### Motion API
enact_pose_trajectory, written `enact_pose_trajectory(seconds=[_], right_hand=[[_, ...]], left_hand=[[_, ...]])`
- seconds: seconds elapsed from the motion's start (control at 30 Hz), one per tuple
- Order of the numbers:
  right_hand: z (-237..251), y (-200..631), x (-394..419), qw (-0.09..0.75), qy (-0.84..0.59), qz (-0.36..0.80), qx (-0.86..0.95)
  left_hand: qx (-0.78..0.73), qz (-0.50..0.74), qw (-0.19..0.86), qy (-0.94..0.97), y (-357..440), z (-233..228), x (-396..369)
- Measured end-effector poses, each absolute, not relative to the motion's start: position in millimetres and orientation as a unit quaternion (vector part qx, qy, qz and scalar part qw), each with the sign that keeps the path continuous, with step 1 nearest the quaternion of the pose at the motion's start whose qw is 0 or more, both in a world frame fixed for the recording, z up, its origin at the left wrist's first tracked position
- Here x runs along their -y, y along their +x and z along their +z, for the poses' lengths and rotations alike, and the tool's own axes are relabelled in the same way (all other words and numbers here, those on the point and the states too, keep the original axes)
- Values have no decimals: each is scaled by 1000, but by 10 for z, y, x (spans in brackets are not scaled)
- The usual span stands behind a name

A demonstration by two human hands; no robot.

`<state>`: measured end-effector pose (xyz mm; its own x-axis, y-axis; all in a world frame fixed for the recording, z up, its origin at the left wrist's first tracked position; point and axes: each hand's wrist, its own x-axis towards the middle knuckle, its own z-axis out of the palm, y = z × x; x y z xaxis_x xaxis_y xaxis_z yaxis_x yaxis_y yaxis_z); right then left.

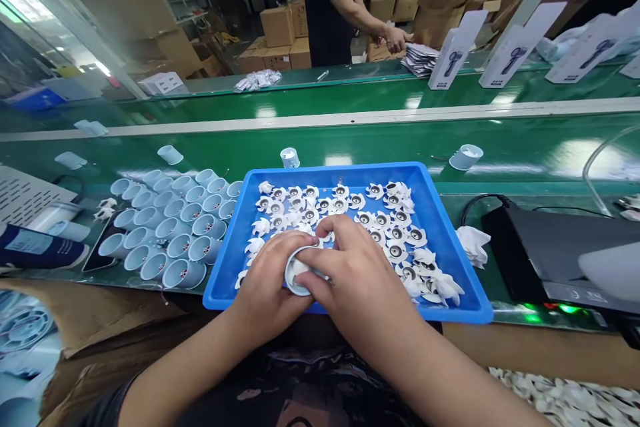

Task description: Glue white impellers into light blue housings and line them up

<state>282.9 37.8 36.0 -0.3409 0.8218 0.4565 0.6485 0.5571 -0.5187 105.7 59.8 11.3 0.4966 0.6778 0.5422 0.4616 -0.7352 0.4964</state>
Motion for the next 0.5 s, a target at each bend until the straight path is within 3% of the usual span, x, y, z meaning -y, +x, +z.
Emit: enact_pose_trajectory(seconds=[0.17,0.3,0.5], right_hand=[[272,2954,-213,359,-446,155,805],[137,3104,-133,324,-468,103,815],[37,3537,42,416,-526,73,738]], left_hand=[[-389,309,177,850,1031,29,-656],[-332,286,142,888,1060,98,-764],[-448,136,175,866,1388,478,-1638]])
